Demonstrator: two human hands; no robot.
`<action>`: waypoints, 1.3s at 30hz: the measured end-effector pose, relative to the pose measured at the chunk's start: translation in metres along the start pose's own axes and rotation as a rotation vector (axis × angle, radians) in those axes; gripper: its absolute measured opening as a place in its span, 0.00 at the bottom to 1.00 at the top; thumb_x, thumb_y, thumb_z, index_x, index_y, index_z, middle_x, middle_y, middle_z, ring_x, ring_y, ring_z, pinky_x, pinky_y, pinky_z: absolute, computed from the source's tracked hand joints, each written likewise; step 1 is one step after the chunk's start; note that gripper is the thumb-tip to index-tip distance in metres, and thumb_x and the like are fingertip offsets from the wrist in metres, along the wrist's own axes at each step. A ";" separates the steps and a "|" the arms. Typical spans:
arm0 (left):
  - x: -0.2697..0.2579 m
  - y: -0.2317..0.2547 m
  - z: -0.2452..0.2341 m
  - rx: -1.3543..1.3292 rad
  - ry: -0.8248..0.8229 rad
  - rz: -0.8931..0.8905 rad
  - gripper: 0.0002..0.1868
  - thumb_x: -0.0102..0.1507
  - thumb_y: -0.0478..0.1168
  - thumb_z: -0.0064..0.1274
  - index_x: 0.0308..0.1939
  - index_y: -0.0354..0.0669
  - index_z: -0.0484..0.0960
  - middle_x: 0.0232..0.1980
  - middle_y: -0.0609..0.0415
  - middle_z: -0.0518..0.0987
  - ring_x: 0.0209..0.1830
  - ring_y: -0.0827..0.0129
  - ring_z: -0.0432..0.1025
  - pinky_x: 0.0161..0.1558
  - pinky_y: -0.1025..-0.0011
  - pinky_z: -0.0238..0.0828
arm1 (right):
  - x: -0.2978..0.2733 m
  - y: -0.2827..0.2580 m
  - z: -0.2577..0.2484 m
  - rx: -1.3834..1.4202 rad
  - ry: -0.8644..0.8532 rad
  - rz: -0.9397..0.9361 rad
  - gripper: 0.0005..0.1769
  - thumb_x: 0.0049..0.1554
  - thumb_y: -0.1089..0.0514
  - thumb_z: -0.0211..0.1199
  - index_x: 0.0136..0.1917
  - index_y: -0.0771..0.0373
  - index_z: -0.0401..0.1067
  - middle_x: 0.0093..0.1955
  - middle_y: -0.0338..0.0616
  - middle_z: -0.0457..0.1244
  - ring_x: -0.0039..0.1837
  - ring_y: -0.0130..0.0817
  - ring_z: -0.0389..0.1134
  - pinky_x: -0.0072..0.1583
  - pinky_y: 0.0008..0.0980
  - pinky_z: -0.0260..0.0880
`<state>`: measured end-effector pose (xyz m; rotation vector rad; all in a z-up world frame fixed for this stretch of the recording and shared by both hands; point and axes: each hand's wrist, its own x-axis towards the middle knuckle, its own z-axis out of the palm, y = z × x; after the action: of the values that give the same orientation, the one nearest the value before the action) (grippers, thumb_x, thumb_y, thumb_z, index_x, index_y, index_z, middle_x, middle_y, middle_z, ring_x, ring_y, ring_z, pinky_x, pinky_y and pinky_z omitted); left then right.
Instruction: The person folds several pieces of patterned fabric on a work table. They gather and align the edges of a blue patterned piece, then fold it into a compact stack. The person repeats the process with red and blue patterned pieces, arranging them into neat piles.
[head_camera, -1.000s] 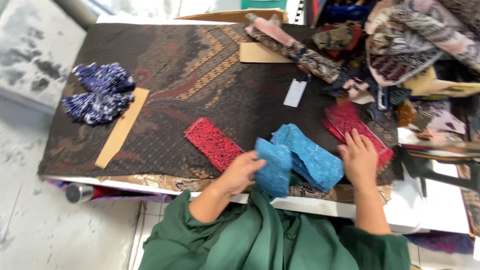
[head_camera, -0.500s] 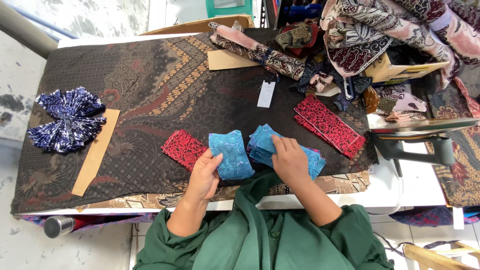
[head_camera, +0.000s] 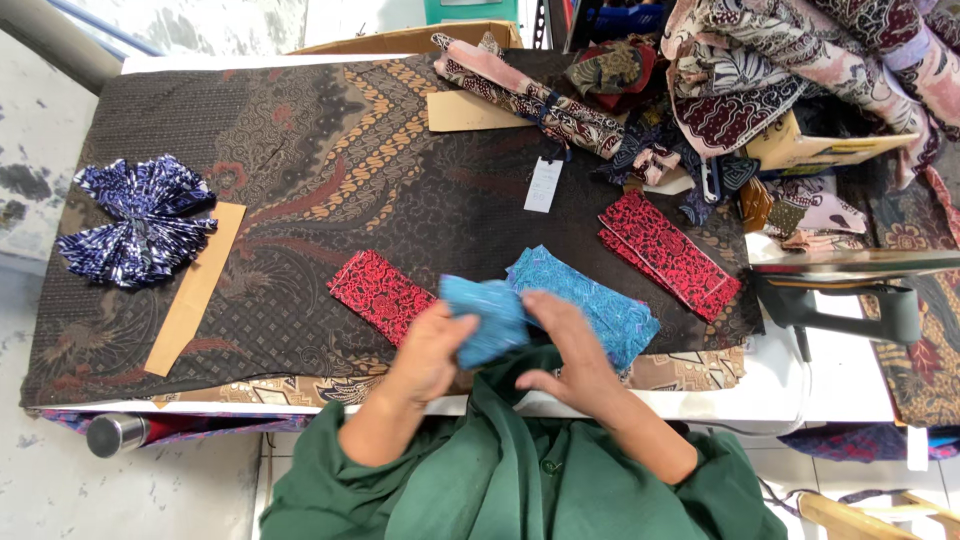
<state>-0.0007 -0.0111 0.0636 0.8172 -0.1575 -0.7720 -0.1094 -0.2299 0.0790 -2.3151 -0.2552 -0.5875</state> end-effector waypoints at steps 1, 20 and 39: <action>0.002 -0.012 0.012 -0.035 -0.006 -0.020 0.15 0.68 0.32 0.50 0.59 0.33 0.77 0.56 0.49 0.83 0.54 0.66 0.78 0.61 0.63 0.73 | -0.008 -0.001 0.005 0.184 -0.065 0.130 0.41 0.48 0.45 0.74 0.66 0.71 0.66 0.61 0.55 0.66 0.62 0.46 0.68 0.61 0.43 0.66; 0.078 -0.038 0.041 0.753 -0.050 -0.197 0.18 0.72 0.48 0.44 0.57 0.37 0.72 0.34 0.48 0.83 0.29 0.67 0.79 0.31 0.73 0.73 | -0.006 0.067 -0.061 0.693 -0.233 0.721 0.20 0.59 0.59 0.68 0.62 0.70 0.76 0.50 0.39 0.71 0.50 0.20 0.69 0.53 0.26 0.72; 0.106 -0.002 0.045 1.215 -0.686 0.817 0.17 0.61 0.51 0.60 0.48 0.47 0.81 0.61 0.52 0.80 0.68 0.51 0.70 0.65 0.54 0.61 | 0.001 0.077 -0.075 0.582 -0.620 0.542 0.36 0.52 0.54 0.70 0.73 0.58 0.67 0.57 0.42 0.71 0.55 0.24 0.67 0.58 0.33 0.72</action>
<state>0.0562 -0.1103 0.0768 1.4283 -1.5845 -0.0545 -0.1078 -0.3372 0.0809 -1.8095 -0.0569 0.4385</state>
